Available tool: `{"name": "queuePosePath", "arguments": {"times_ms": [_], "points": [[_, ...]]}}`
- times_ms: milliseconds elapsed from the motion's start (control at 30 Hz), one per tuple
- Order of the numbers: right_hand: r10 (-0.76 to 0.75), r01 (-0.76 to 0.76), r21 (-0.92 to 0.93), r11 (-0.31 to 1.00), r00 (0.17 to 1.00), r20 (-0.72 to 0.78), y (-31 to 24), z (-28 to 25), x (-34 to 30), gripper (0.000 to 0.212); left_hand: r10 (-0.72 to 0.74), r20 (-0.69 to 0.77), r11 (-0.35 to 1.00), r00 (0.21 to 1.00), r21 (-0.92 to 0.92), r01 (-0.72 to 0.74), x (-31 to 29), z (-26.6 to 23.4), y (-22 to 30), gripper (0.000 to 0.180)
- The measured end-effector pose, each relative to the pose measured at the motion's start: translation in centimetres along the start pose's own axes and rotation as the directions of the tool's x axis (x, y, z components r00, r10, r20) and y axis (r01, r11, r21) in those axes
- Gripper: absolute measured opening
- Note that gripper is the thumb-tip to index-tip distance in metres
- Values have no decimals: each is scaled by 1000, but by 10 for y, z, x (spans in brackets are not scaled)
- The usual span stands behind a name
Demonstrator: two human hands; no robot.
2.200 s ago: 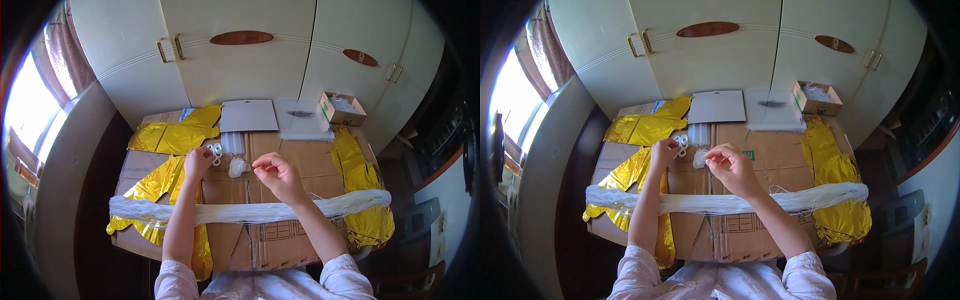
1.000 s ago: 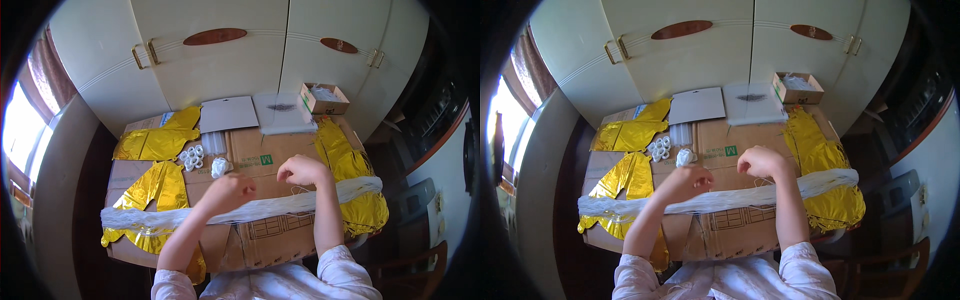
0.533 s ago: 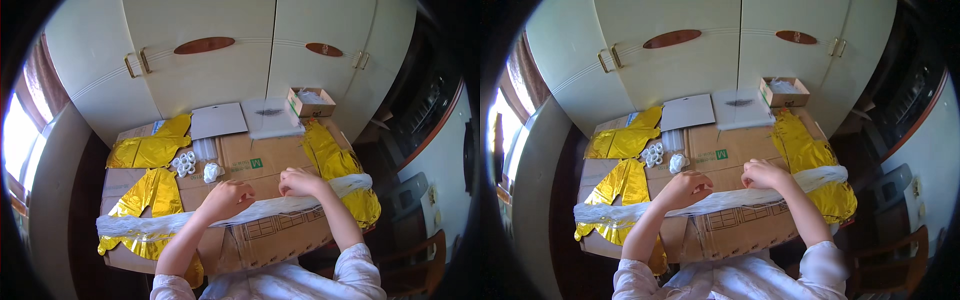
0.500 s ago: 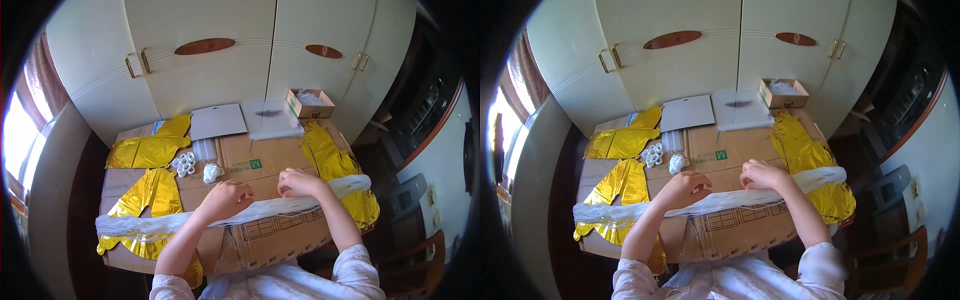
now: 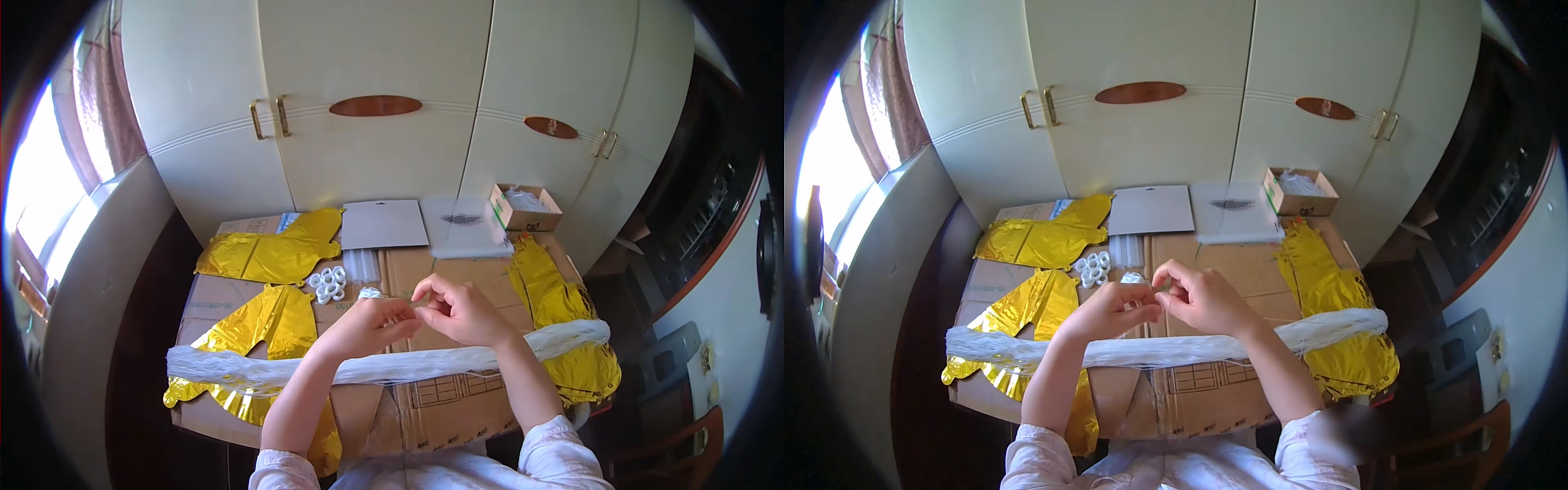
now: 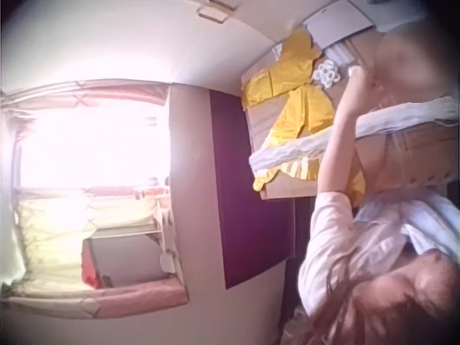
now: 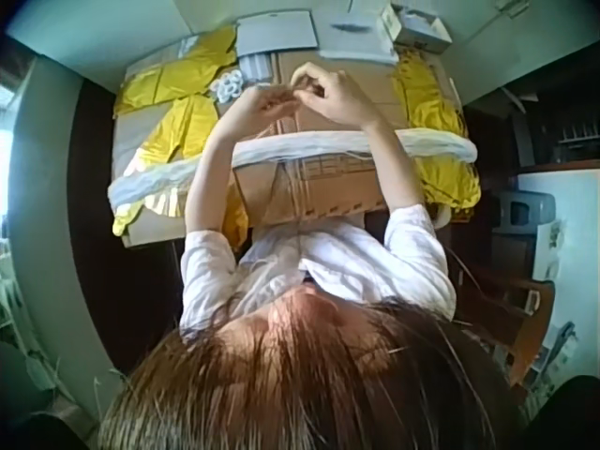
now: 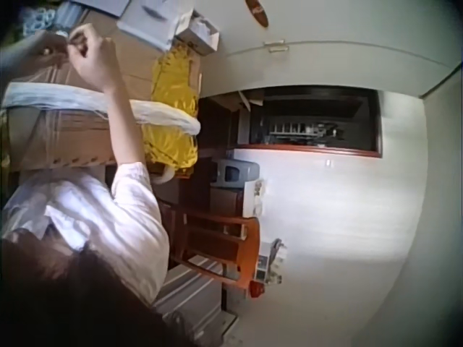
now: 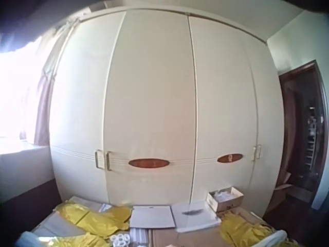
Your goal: Tying long bundles of white synthetic thread using smaller strings at a workstation.
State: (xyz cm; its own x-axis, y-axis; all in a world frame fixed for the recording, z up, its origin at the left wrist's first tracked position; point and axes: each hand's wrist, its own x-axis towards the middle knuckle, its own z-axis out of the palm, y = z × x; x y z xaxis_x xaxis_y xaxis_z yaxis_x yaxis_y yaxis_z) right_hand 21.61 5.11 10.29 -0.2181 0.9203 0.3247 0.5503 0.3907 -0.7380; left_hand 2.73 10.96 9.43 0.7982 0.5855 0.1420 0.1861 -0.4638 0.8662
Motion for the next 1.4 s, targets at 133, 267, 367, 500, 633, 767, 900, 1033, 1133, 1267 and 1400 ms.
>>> {"name": "queuePosePath", "arguments": {"times_ms": [133, 267, 367, 500, 633, 767, 900, 1033, 1133, 1267, 1400], "points": [[33, -98, 386, 917, 985, 171, -10, -2, 14, 21, -11, -9, 994, 1000, -112, 10, -10, -12, 1, 21], [-23, -83, 519, 850, 981, 195, -14, -11, 18, 27, 64, 15, 995, 998, -72, -63, -16, -22, 6, 20], [-68, -18, 521, 853, 987, 146, -8, -19, 16, 30, 134, 14, 991, 991, -31, -134, -23, -30, 17, 18], [-58, 3, 546, 838, 995, 83, -4, -13, 14, 34, 205, -80, 978, 975, -6, -207, -26, -32, 24, 14], [-130, 37, 466, 884, 977, 168, -4, -1, 14, 42, 294, -226, 951, 929, -24, -307, -21, -22, 20, 10], [-409, 295, 466, 834, 898, 164, 5, 29, 23, 57, 373, -329, 928, 867, 144, -345, -16, -15, 17, 9], [-412, 118, 691, 713, 868, 276, 14, 44, 24, 52, 346, -318, 935, 883, 33, -354, -12, -11, 16, 10], [-428, 83, 777, 624, 868, 251, 21, 39, 24, 23, 143, -254, 893, 957, -383, -235, -21, -20, 11, 15], [-330, -43, 756, 653, 883, 335, 24, 21, 23, 21, 194, -212, 696, 958, -659, -286, -25, -29, 4, 20], [-183, -147, 740, 657, 921, 345, 31, 3, 22, 20, 249, -410, 290, 878, -833, -471, -24, -35, 9, 23], [-114, -118, 660, 742, 948, 298, 27, -10, 19, 21, -55, -855, 722, 516, -391, -570, -14, -33, 29, 29]]}}
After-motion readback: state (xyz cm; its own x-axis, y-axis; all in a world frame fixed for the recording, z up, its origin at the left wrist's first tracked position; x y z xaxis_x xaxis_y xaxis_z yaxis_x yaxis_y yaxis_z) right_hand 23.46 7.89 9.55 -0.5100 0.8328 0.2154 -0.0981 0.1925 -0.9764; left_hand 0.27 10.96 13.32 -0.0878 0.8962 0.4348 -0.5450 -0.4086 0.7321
